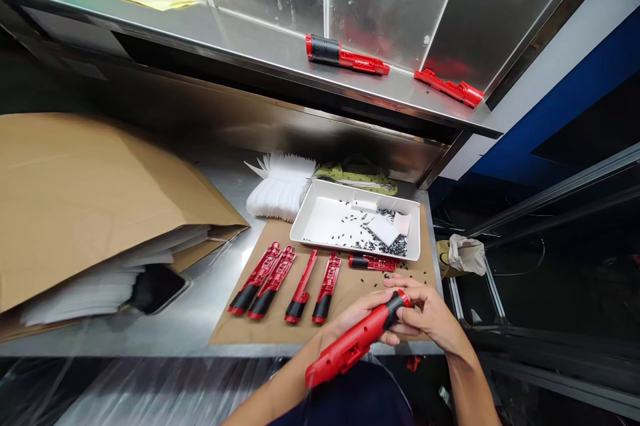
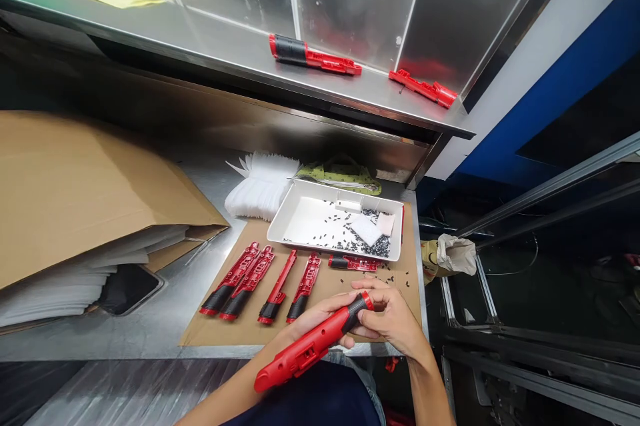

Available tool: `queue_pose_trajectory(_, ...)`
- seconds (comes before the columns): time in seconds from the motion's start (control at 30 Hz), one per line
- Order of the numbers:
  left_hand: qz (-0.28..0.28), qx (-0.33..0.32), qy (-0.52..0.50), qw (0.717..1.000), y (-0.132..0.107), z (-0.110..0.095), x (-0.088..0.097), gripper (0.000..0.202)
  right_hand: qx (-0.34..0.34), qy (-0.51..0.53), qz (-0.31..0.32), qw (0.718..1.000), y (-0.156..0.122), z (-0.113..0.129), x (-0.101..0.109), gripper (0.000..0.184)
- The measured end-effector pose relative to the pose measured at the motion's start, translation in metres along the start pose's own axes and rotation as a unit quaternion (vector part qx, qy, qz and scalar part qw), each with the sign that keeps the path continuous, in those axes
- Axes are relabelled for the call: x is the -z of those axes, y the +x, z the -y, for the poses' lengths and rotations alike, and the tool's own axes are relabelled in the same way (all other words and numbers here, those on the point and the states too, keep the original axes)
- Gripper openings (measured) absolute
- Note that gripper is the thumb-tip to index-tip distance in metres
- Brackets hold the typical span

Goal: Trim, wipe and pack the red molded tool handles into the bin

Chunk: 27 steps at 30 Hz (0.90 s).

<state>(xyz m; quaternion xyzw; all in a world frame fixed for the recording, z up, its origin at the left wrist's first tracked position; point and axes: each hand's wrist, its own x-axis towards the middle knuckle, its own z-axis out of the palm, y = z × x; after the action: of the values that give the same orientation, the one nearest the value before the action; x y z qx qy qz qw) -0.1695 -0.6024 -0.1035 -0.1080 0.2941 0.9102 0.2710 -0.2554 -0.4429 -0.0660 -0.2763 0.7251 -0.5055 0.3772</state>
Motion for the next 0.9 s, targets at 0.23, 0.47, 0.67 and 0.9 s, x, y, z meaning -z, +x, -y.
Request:
queue_pose_trajectory(0.23,-0.081,-0.061,0.028,0.994,0.003,0.002,0.0,0.05,-0.027,-0.175,-0.146,0.973,-0.003,0.003,-0.023,0.015)
queue_pose_trajectory(0.47,0.058,0.1,-0.043,0.992,-0.011,-0.015,0.012,0.055,0.017,-0.087,-0.112,0.99,-0.019,0.003,0.0,0.021)
queue_pose_trajectory(0.67,0.109,0.118,-0.091,0.983,-0.017,-0.02,0.017,0.071,0.097,-0.173,-0.309,0.93,-0.034,0.017,0.009,0.024)
queue_pose_trajectory(0.9,0.057,0.166,-0.041,0.984,-0.01,-0.007,0.036,0.057,0.235,-0.414,-0.079,0.876,-0.036,0.03,-0.018,0.067)
